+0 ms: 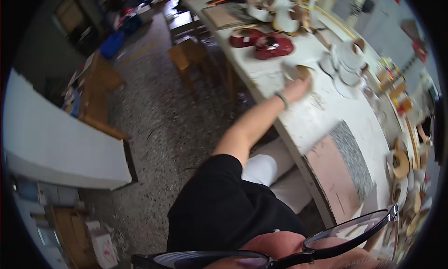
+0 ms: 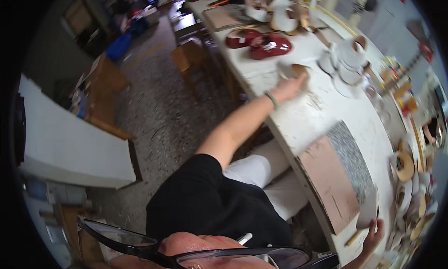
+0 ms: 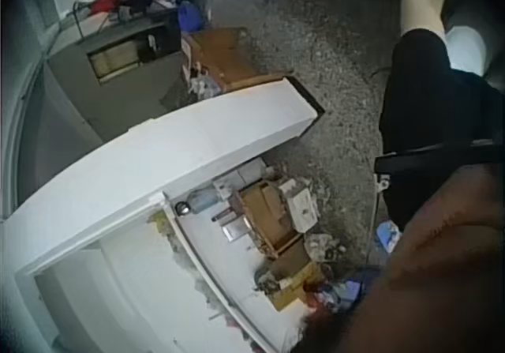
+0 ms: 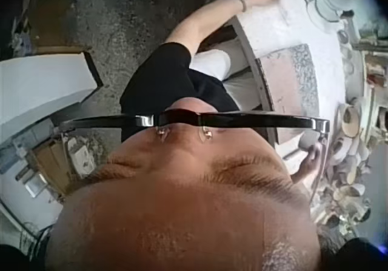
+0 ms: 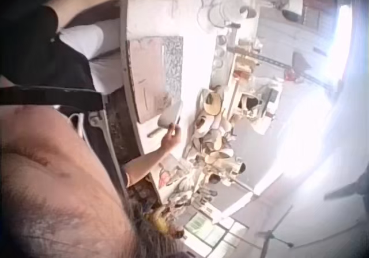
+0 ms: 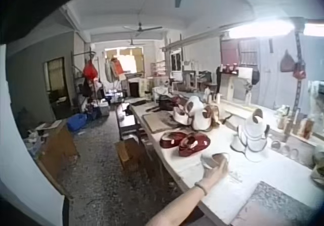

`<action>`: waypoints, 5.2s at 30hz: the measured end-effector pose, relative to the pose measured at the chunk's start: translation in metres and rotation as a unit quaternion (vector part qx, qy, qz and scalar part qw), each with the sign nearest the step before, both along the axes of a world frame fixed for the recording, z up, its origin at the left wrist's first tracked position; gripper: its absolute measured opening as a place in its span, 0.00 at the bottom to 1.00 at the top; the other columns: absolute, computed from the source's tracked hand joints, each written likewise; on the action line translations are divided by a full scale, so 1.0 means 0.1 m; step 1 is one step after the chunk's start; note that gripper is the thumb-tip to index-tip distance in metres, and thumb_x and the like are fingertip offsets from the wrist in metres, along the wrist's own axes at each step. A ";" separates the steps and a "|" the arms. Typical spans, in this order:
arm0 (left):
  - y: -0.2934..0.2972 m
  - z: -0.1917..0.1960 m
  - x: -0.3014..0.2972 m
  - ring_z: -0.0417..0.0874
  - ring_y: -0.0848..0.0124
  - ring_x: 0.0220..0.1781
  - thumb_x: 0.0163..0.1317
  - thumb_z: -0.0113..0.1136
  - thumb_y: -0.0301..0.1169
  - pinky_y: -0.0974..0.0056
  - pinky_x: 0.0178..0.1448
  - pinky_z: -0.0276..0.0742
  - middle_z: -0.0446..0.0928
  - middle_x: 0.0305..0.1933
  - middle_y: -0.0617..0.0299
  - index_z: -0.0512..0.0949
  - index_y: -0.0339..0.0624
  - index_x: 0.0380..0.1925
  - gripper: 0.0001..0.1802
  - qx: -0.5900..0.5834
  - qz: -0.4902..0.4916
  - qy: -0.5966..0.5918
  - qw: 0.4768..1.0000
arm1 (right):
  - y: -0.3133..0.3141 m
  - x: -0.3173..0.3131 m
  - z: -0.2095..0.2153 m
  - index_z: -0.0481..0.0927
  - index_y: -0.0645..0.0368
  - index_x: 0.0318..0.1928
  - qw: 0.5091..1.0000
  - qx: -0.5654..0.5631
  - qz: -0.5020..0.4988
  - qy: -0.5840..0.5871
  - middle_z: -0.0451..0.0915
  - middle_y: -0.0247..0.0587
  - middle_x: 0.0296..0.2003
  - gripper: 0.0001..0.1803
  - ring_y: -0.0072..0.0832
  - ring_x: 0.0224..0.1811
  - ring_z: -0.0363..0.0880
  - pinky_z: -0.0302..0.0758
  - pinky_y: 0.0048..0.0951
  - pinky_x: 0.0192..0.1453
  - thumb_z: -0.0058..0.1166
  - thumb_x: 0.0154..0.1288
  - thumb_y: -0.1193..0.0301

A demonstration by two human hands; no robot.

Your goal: The person aligns and presses shoe upper pieces together by hand, taps the assembled components with a hammer, and folds and shapes shoe parts by hand.

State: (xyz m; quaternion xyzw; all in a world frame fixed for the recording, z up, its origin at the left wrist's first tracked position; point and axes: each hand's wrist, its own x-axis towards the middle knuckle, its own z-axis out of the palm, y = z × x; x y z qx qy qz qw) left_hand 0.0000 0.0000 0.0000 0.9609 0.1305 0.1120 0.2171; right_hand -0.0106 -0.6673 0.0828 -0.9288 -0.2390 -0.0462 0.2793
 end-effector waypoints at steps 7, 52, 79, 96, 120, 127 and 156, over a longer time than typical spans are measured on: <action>-0.89 -0.64 -0.88 0.69 0.49 0.62 0.59 0.60 0.31 0.51 0.67 0.64 0.68 0.59 0.43 0.58 0.36 0.64 0.35 -0.285 -0.029 -0.369 0.884 | 1.43 0.01 -0.21 0.73 0.65 0.29 0.928 0.020 0.095 -0.360 0.69 0.39 0.24 0.14 0.27 0.22 0.67 0.66 0.29 0.24 0.50 0.71 0.69; -2.27 0.53 -0.38 0.81 0.73 0.44 0.66 0.57 0.32 0.68 0.49 0.78 0.80 0.45 0.58 0.76 0.35 0.46 0.14 -0.702 -0.370 -0.026 0.608 | 2.63 -0.74 -0.37 0.75 0.68 0.52 0.660 0.719 0.027 0.215 0.80 0.37 0.43 0.14 0.23 0.45 0.78 0.73 0.24 0.53 0.46 0.72 0.71; -2.10 0.70 -0.33 0.78 0.70 0.54 0.71 0.47 0.44 0.63 0.61 0.75 0.78 0.53 0.60 0.72 0.43 0.56 0.21 -0.910 -0.231 0.141 0.314 | 2.26 -0.22 0.04 0.74 0.71 0.53 0.779 0.554 0.087 0.279 0.80 0.44 0.44 0.29 0.25 0.47 0.79 0.76 0.27 0.52 0.63 0.60 0.60; -1.68 0.46 -0.32 0.82 0.68 0.48 0.71 0.47 0.46 0.61 0.59 0.75 0.82 0.43 0.58 0.77 0.36 0.48 0.23 -0.807 -0.248 0.166 0.510 | 2.36 -0.24 0.52 0.84 0.66 0.36 0.892 0.273 0.170 0.318 0.84 0.34 0.27 0.08 0.15 0.29 0.78 0.74 0.19 0.35 0.63 0.54 0.77; -2.17 0.17 -0.05 0.79 0.60 0.30 0.48 0.53 0.24 0.57 0.37 0.73 0.75 0.25 0.59 0.77 0.45 0.25 0.05 0.189 -0.668 -0.104 0.712 | 2.22 -0.58 -0.95 0.80 0.49 0.32 0.993 -0.062 0.010 -0.100 0.78 0.34 0.31 0.07 0.32 0.42 0.76 0.68 0.32 0.49 0.61 0.50 0.67; -2.39 0.33 0.34 0.82 0.54 0.30 0.52 0.60 0.35 0.55 0.35 0.76 0.80 0.26 0.53 0.82 0.45 0.28 0.08 0.155 -0.587 0.178 0.774 | 2.32 -0.33 -0.79 0.82 0.56 0.32 0.988 -0.039 -0.106 0.101 0.82 0.43 0.27 0.16 0.41 0.34 0.81 0.75 0.39 0.40 0.64 0.50 0.57; -2.29 0.46 0.32 0.83 0.61 0.31 0.54 0.63 0.42 0.59 0.36 0.78 0.81 0.27 0.55 0.81 0.37 0.32 0.18 0.128 -0.570 0.194 0.788 | 2.35 -0.41 -0.85 0.77 0.51 0.38 0.963 -0.129 0.122 -0.202 0.72 0.30 0.46 0.14 0.24 0.63 0.64 0.50 0.46 0.65 0.60 0.47 0.69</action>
